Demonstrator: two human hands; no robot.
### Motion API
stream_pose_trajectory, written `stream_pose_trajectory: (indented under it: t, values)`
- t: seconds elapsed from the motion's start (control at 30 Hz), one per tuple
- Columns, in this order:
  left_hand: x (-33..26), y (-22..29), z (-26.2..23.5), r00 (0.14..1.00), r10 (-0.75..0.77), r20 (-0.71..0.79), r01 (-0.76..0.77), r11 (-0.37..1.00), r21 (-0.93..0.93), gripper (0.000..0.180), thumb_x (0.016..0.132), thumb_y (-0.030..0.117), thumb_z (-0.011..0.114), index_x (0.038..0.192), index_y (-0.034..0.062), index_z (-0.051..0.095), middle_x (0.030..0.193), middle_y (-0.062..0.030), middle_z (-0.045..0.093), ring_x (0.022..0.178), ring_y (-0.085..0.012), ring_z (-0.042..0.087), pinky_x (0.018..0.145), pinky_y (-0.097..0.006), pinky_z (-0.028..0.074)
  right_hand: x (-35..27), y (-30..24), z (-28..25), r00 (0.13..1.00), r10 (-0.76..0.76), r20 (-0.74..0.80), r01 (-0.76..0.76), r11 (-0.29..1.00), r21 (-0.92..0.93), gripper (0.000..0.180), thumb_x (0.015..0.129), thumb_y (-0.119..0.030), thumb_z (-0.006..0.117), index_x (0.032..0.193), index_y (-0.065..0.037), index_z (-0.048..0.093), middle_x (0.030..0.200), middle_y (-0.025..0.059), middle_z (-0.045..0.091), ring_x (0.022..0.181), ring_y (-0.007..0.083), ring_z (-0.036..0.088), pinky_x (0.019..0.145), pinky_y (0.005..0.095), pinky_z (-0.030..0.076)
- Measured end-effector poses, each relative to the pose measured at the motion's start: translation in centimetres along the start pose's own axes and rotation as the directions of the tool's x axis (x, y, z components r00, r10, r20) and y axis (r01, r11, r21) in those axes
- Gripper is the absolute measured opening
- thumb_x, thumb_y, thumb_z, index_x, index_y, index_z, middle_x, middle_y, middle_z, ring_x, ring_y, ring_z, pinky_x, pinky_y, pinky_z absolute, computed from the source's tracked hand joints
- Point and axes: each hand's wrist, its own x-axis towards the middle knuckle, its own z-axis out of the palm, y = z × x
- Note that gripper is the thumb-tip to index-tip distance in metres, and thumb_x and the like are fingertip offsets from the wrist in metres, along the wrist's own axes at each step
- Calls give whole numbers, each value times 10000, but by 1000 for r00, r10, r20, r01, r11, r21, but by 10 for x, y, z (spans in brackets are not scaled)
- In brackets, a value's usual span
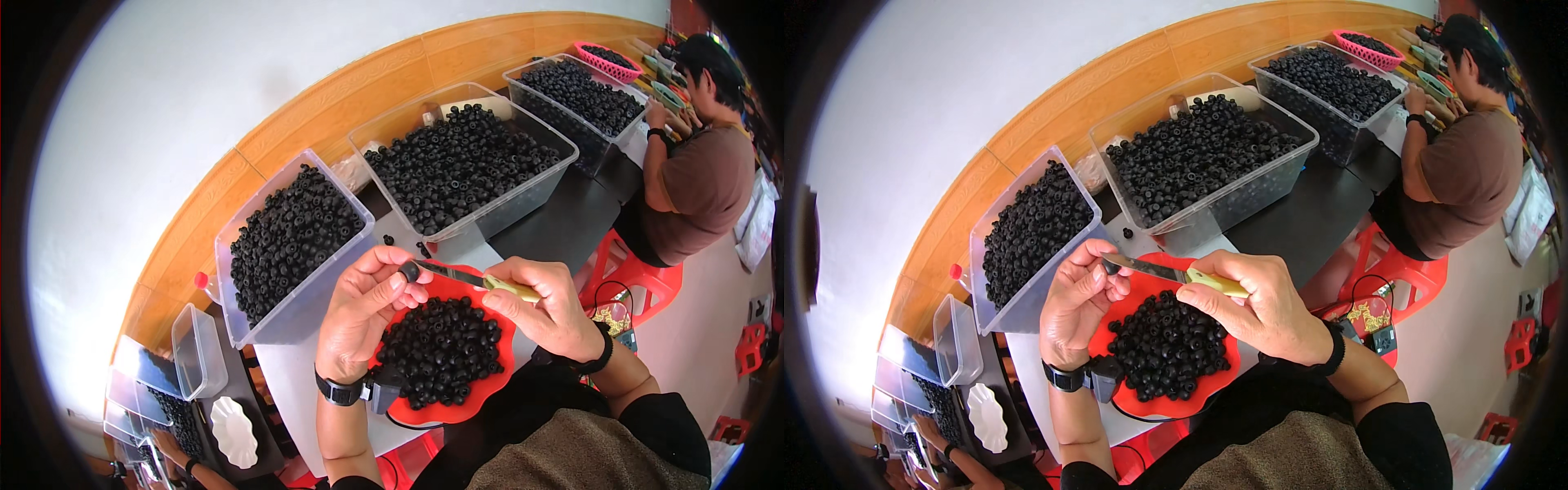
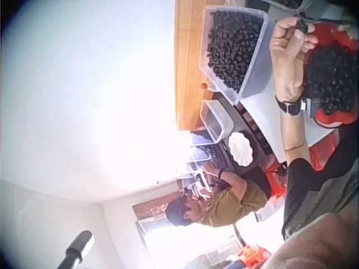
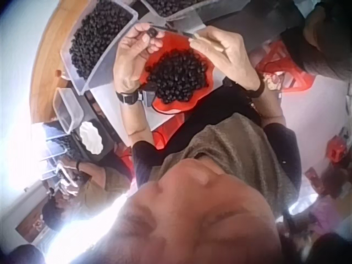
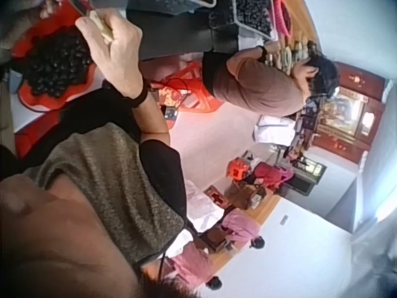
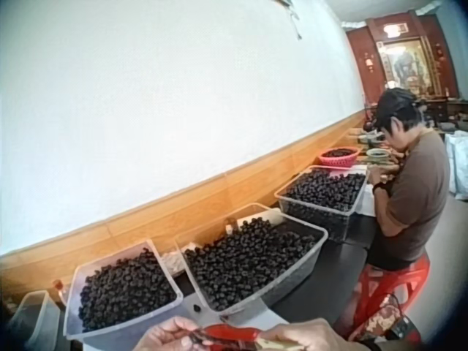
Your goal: Sorting and pitting or de-stemming black olives using a small knife.
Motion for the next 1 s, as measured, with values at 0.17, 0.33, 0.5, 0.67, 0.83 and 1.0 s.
stream_pose_trajectory:
  t: [0.17,0.33,0.5,0.67,0.83,1.0]
  values:
    - [0,-2,-2,1000,-18,13,18,1000,-19,241,862,109,644,1060,8,549,969,-134,643,797,-151,623,739,-244,483,0,3,6,998,-57,-24,57,998,9,221,835,-160,698,887,39,617,650,92,585,545,133,561,506,261,415]
    - [-2,0,7,999,-25,-38,25,1000,0,252,878,98,619,1095,-7,545,948,-134,648,801,-151,621,750,-245,486,2,0,5,996,-93,2,93,993,-78,230,819,-170,716,874,34,623,664,109,592,540,182,583,503,278,429]
    - [-4,-1,0,1000,-18,4,18,1000,-23,260,893,90,591,1120,-23,535,953,-158,649,830,-194,646,778,-280,512,2,0,5,994,-89,-56,86,995,-55,232,825,-163,711,900,40,628,682,115,602,561,170,588,517,273,434]
    - [-3,0,1,998,-8,68,15,995,-102,277,907,104,565,1141,-36,515,962,-186,649,856,-247,666,798,-328,532,1,-1,3,997,-66,-45,62,995,-81,235,828,-165,708,904,45,632,698,118,611,577,159,589,528,268,435]
    - [-3,2,4,999,-44,12,45,998,-49,295,933,151,528,1153,-41,487,970,-196,648,862,-257,666,797,-328,532,1,-1,3,998,-56,-35,53,996,-77,238,833,-173,702,903,44,635,696,118,613,575,163,590,529,272,438]
    - [-1,0,4,999,-40,30,43,995,-85,287,941,164,520,1143,-38,496,991,-180,640,871,-241,655,800,-319,522,2,-2,3,998,-57,-38,53,995,-85,235,833,-171,701,905,44,637,696,121,616,578,166,593,532,273,441]
